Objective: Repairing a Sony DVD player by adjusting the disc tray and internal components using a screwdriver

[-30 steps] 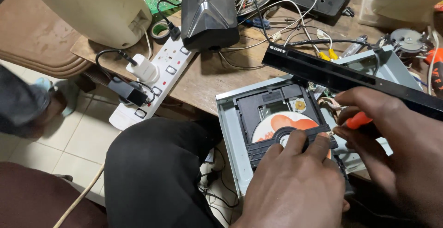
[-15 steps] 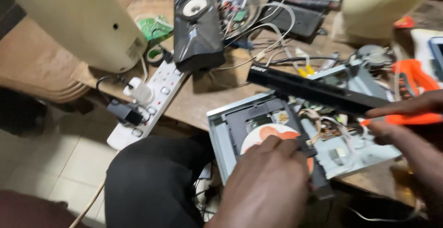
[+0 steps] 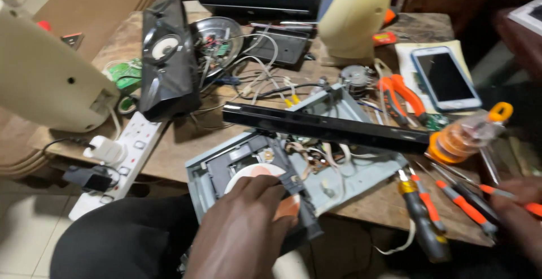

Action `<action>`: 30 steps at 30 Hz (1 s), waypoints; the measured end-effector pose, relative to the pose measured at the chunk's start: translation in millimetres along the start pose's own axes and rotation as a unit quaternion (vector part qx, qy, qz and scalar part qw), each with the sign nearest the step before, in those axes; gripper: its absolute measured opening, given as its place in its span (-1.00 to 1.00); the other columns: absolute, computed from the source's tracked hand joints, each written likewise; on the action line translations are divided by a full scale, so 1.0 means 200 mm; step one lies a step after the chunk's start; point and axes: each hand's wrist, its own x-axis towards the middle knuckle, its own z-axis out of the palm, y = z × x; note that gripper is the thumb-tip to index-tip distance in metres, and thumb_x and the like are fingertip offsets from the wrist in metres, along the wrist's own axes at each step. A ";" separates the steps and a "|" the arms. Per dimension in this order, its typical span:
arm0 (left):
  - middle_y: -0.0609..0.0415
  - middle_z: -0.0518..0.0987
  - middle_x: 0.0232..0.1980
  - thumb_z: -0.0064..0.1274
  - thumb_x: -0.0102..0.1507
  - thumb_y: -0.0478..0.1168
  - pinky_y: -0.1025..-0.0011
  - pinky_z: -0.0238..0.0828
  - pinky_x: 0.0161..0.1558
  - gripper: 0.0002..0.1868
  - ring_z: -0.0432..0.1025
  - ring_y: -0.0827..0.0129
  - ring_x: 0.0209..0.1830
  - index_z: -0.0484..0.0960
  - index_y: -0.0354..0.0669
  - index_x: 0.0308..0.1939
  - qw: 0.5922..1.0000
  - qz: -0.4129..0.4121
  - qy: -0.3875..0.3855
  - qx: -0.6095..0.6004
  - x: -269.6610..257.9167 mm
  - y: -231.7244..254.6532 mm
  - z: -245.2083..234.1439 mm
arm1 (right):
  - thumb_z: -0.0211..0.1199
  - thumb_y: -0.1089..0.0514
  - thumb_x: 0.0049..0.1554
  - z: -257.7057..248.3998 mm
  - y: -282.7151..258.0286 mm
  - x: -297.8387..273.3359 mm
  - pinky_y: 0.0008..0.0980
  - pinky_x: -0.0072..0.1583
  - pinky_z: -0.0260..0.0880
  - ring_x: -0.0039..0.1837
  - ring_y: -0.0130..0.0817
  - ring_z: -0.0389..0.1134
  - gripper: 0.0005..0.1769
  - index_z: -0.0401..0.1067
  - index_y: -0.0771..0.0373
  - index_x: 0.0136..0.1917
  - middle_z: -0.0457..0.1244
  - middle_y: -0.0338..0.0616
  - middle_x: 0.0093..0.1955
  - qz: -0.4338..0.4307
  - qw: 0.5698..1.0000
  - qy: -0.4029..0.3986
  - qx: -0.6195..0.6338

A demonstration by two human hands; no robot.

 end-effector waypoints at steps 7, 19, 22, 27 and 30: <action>0.17 0.56 0.23 0.21 0.17 0.08 0.00 0.46 -0.03 -0.54 0.39 0.06 0.18 0.66 0.07 0.11 1.000 0.002 -0.008 0.025 0.00 -0.01 0.03 | 0.38 0.23 0.06 0.08 -0.78 0.05 -0.30 0.25 0.30 0.12 -0.31 0.43 -0.91 0.52 0.21 -0.12 0.43 -0.21 -0.02 -0.067 0.982 0.027 -0.177; 0.01 0.52 0.32 0.33 0.15 0.06 -0.02 0.38 0.08 -0.48 0.34 -0.04 0.27 0.68 0.00 0.13 0.999 0.034 -0.025 -0.016 -0.03 -0.08 0.04 | 0.36 0.20 0.02 0.19 -0.74 0.09 -0.21 0.24 0.29 0.07 -0.23 0.42 -0.89 0.57 0.13 -0.12 0.44 -0.24 -0.07 -0.163 0.969 -0.021 -0.186; 0.11 0.51 0.38 0.20 0.20 -0.03 0.03 0.43 0.08 -0.49 0.34 0.06 0.31 0.62 0.03 0.24 0.999 -0.008 -0.033 -0.038 -0.02 -0.06 -0.01 | 0.38 0.20 0.04 0.17 -0.77 0.08 -0.22 0.19 0.32 0.03 -0.24 0.45 -0.94 0.59 0.18 -0.16 0.46 -0.23 -0.09 -0.143 0.976 -0.016 -0.166; 0.04 0.54 0.28 0.35 0.09 -0.06 -0.01 0.40 0.05 -0.42 0.37 -0.02 0.18 0.59 -0.03 0.18 0.999 -0.040 -0.014 0.025 -0.04 -0.10 -0.02 | 0.39 0.19 0.15 0.17 -0.74 0.07 -0.18 0.30 0.23 0.09 -0.26 0.43 -0.94 0.63 0.20 -0.12 0.45 -0.19 -0.06 -0.128 0.975 0.039 -0.175; -0.02 0.45 0.38 0.37 0.12 -0.06 -0.09 0.36 0.13 -0.28 0.30 -0.07 0.30 0.47 0.02 0.35 0.997 -0.064 -0.041 0.013 -0.04 -0.09 -0.06 | 0.41 0.23 0.17 0.18 -0.80 0.06 -0.18 0.29 0.26 0.09 -0.23 0.43 -0.93 0.63 0.26 -0.07 0.44 -0.16 -0.05 -0.147 0.975 0.047 -0.162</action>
